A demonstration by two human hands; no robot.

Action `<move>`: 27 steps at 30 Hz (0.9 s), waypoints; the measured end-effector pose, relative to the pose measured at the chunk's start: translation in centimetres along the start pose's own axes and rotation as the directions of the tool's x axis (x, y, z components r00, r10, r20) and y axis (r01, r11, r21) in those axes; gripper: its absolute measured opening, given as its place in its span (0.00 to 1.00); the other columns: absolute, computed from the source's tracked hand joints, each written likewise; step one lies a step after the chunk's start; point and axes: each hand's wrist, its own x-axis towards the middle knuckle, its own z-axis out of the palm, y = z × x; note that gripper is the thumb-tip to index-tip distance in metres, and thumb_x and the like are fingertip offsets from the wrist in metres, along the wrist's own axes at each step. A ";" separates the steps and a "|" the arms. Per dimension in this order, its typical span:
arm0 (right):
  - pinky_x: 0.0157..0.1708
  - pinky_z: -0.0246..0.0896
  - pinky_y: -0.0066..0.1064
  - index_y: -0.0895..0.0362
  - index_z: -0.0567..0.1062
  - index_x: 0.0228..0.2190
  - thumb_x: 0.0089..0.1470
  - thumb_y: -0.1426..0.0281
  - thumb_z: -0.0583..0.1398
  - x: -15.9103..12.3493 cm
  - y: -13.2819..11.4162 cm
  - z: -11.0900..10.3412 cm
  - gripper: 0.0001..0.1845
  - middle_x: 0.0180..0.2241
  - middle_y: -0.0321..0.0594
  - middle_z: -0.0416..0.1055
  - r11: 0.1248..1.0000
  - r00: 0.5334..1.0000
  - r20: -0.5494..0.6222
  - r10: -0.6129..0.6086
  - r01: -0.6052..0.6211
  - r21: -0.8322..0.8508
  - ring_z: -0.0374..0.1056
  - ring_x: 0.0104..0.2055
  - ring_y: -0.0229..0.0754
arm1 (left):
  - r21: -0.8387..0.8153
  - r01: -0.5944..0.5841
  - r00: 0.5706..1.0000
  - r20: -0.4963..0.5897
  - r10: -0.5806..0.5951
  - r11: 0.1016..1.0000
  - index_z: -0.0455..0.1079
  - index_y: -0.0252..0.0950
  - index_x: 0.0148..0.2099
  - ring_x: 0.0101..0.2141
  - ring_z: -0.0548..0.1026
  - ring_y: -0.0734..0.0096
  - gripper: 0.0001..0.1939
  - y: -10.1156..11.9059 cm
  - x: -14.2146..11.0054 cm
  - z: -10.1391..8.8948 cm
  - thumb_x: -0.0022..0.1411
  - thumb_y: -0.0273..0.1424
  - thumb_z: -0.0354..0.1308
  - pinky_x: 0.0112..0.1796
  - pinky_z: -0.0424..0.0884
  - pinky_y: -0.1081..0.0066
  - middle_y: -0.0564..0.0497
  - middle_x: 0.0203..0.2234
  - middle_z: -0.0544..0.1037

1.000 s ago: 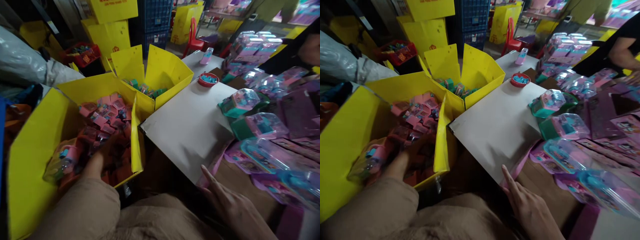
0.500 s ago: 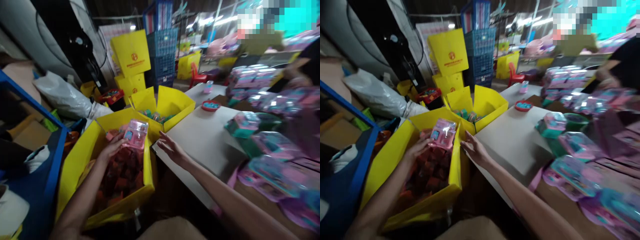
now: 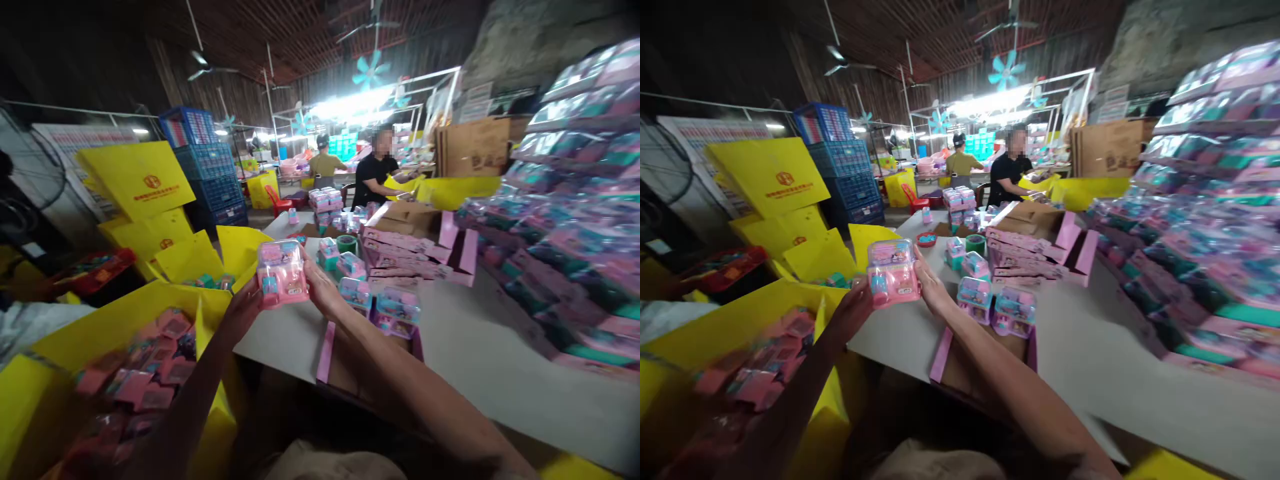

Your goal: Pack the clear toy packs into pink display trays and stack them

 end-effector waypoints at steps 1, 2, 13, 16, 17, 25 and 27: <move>0.61 0.69 0.48 0.41 0.58 0.74 0.64 0.36 0.52 -0.5 -0.2 -0.5 0.45 0.71 0.38 0.63 1.000 1.000 -0.027 -0.013 0.013 -0.017 0.66 0.68 0.54 | -0.013 -0.010 0.999 0.032 0.011 1.000 0.75 0.43 0.65 0.66 0.71 0.46 0.31 0.0 0.1 0.9 0.63 0.46 0.71 0.62 0.72 0.55 0.43 0.65 0.75; 0.62 0.69 0.49 0.42 0.58 0.74 0.63 0.36 0.51 -1.1 -0.4 -0.9 0.46 0.71 0.38 0.63 0.999 0.998 -0.052 -0.024 0.022 -0.040 0.66 0.68 0.54 | -0.023 -0.011 0.998 0.067 0.013 1.000 0.74 0.43 0.66 0.67 0.69 0.46 0.32 0.0 0.2 1.6 0.63 0.46 0.70 0.63 0.72 0.54 0.43 0.65 0.74; 0.55 0.72 0.46 0.41 0.56 0.74 0.63 0.49 0.57 -5.9 0.4 -3.0 0.42 0.67 0.37 0.69 1.000 0.987 -0.157 0.029 -0.030 -0.007 0.70 0.63 0.53 | -0.136 0.076 0.977 0.209 -0.046 0.988 0.73 0.39 0.67 0.65 0.71 0.43 0.34 -1.5 -0.5 3.3 0.61 0.40 0.73 0.63 0.70 0.51 0.38 0.64 0.75; 0.54 0.73 0.45 0.40 0.52 0.75 0.63 0.49 0.58 -6.3 0.8 -3.3 0.44 0.68 0.37 0.67 0.999 0.990 -0.132 0.042 -0.042 0.003 0.70 0.62 0.53 | -0.157 0.077 0.977 0.207 -0.044 0.985 0.72 0.41 0.67 0.66 0.69 0.43 0.35 -1.8 -0.5 3.2 0.59 0.38 0.74 0.64 0.69 0.51 0.39 0.66 0.73; 0.53 0.73 0.45 0.40 0.52 0.75 0.63 0.48 0.57 -6.4 0.8 -3.4 0.44 0.69 0.37 0.66 0.999 0.990 -0.133 0.041 -0.045 -0.029 0.70 0.62 0.53 | -0.168 0.083 0.976 0.212 -0.046 0.982 0.72 0.41 0.67 0.66 0.69 0.43 0.36 -2.0 -0.4 3.2 0.58 0.37 0.75 0.64 0.69 0.51 0.39 0.65 0.73; 0.55 0.71 0.44 0.45 0.65 0.71 0.62 0.44 0.61 -7.4 0.9 -1.9 0.41 0.62 0.44 0.73 0.961 0.973 -0.185 -0.138 0.087 -0.263 0.72 0.56 0.52 | -0.243 0.163 0.977 0.175 -0.122 0.956 0.76 0.35 0.60 0.64 0.72 0.43 0.38 -5.5 -0.6 3.4 0.58 0.57 0.70 0.61 0.71 0.49 0.37 0.57 0.80; 0.55 0.70 0.44 0.46 0.71 0.67 0.62 0.45 0.62 -7.7 0.9 -1.7 0.38 0.63 0.46 0.72 0.941 0.963 -0.199 -0.182 0.112 -0.318 0.71 0.56 0.53 | -0.252 0.165 0.979 0.161 -0.127 0.954 0.76 0.34 0.60 0.62 0.73 0.43 0.37 -6.3 -0.8 3.4 0.59 0.56 0.69 0.60 0.72 0.49 0.36 0.55 0.81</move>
